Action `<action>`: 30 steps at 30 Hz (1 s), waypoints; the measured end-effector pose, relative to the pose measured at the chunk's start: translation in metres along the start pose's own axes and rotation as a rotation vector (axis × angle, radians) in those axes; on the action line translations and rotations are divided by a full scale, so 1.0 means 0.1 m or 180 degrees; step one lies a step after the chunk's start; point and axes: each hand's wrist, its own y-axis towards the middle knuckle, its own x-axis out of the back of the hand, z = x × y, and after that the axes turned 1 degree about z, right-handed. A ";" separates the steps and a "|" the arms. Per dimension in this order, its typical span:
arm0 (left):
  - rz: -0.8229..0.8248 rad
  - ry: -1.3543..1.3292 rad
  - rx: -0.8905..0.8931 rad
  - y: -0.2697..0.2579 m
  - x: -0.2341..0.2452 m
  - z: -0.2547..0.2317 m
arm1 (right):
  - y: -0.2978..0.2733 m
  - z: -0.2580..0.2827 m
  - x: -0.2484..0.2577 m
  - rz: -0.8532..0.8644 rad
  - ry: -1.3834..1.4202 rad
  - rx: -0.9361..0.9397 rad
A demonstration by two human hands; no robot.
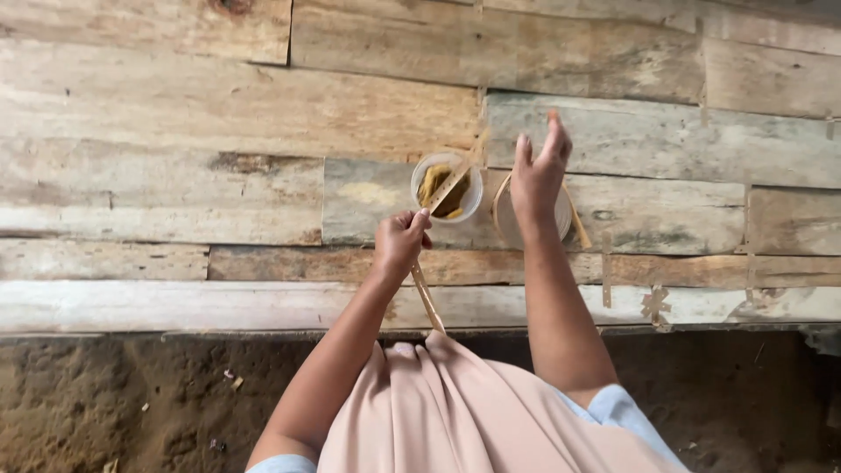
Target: Applying adhesive to thin wooden strips and fixing them onto a wooden panel to create a textured surface.
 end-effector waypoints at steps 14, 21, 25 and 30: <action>-0.0230 0.1709 0.0575 0.13 -0.03 -0.43 | -0.36 0.44 -0.45 0.2894 0.0135 -0.1220; 0.0095 0.1104 0.0680 0.02 0.06 -0.59 | -0.38 0.32 -0.72 0.3112 0.0368 -0.1551; 0.0341 0.1152 0.0716 0.06 0.09 -0.48 | -0.35 0.45 -0.66 0.3243 0.0083 -0.1442; 0.0530 0.0874 0.0566 -0.17 0.17 -0.56 | -0.41 0.28 -0.80 0.3133 0.0041 -0.1338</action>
